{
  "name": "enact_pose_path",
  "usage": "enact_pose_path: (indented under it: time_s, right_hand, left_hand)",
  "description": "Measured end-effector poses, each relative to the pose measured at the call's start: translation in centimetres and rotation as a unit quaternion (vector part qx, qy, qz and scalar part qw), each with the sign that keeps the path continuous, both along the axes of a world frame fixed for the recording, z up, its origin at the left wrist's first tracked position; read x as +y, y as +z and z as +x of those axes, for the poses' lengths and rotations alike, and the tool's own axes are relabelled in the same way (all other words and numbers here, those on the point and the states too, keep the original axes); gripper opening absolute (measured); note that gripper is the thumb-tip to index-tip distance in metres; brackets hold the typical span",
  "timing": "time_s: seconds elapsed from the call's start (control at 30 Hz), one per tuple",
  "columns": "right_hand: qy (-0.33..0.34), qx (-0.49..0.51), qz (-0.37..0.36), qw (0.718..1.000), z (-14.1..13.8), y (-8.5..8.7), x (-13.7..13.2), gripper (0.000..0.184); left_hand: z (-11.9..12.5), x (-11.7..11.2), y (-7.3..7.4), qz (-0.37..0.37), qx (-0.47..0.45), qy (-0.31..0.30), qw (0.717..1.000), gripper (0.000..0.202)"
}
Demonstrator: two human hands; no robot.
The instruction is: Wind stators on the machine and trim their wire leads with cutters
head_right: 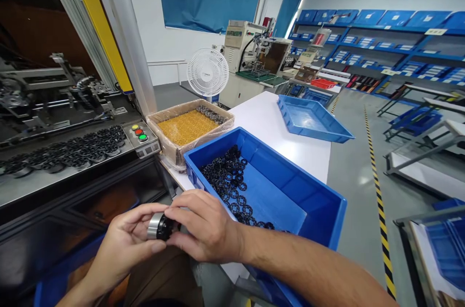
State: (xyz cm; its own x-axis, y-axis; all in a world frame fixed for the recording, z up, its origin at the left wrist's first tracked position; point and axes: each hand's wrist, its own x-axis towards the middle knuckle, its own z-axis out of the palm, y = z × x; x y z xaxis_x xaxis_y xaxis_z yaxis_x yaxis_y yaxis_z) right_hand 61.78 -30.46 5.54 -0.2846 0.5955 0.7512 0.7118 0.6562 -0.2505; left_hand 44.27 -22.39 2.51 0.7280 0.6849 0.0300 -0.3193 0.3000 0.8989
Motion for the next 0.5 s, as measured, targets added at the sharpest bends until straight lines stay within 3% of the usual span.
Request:
enact_pose_path:
  time_s: [0.2,0.5]
  right_hand:
    - [0.001,-0.006,-0.013,1.000,-0.13,-0.08,0.07,0.033]
    - [-0.001,-0.081,0.042,0.996,-0.10,-0.24,-0.20,0.025]
  left_hand:
    - [-0.20,0.15,0.15,0.004,0.002,-0.009,1.000,0.047]
    - [-0.84,-0.17,-0.09,0.019,0.069,-0.022,0.997,0.050]
